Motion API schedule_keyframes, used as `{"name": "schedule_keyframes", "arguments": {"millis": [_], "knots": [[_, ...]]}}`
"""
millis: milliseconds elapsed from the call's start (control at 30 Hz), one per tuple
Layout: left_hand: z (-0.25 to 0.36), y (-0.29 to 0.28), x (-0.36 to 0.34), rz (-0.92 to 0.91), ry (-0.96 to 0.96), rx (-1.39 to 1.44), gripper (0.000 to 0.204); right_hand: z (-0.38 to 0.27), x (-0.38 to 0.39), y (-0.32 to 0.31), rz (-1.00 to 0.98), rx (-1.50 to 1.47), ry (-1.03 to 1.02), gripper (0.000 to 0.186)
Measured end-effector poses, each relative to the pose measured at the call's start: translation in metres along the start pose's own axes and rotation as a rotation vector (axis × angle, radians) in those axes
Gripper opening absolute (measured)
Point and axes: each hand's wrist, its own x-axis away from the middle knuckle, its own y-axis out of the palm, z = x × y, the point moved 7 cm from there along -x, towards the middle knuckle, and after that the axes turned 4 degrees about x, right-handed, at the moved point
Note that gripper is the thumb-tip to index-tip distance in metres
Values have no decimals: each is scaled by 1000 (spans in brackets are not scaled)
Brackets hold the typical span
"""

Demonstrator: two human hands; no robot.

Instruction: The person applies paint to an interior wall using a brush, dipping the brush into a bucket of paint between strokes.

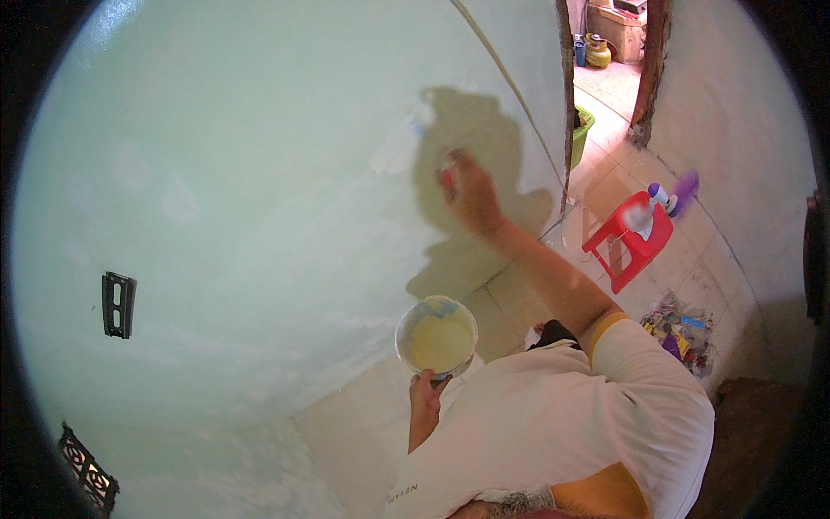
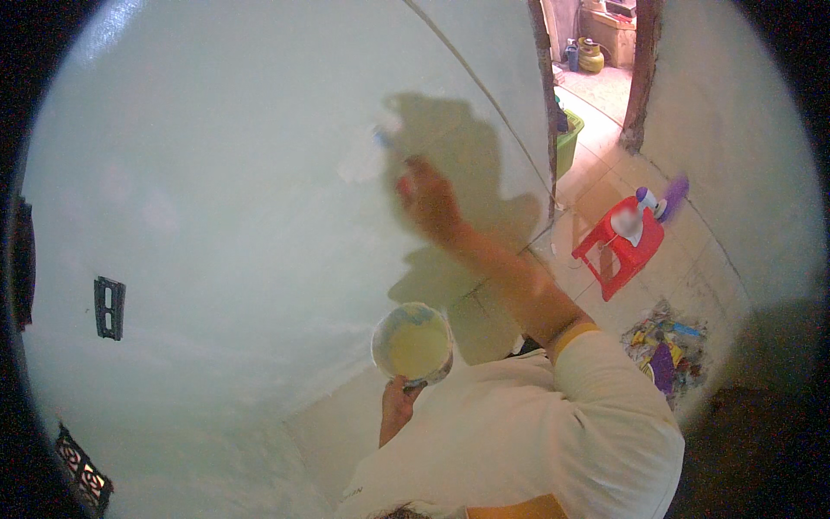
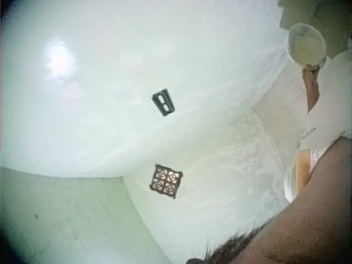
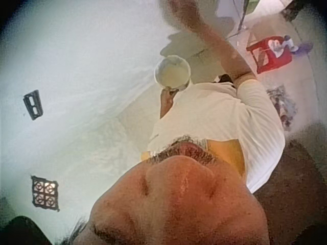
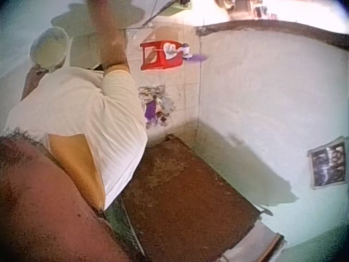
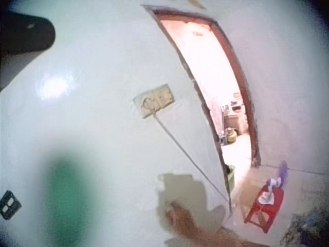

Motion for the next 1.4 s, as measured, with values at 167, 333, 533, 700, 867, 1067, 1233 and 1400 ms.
{"name": "schedule_keyframes", "arguments": {"millis": [167, 333, 533, 700, 867, 1067, 1233, 1400], "knots": [[6, 2, -1, -51, -3, 10, 36, -66, 14, 22, -321, -297, 29, 32], [13, 14, 5, -24, 10, -22, 36, 10, -23, -6, -157, -215, 284, 30], [9, 8, 1, -7, 5, -52, 37, 54, -72, -85, 191, 136, 198, 26], [8, 2, -2, 4, -31, -65, 37, 20, -40, -28, 121, 137, -46, 30], [3, -18, -16, -163, 103, -316, 36, -71, 16, 29, -241, -240, 9, 31], [1, -5, -12, -30, -35, -41, 37, -76, 45, 47, -417, -394, 121, 29], [-2, -3, -12, 11, -39, -68, 38, 41, 42, 13, -177, -183, 293, 25], [-6, -6, -12, 1, -51, -52, 37, 101, 8, -62, 73, 116, 330, 26]]}}
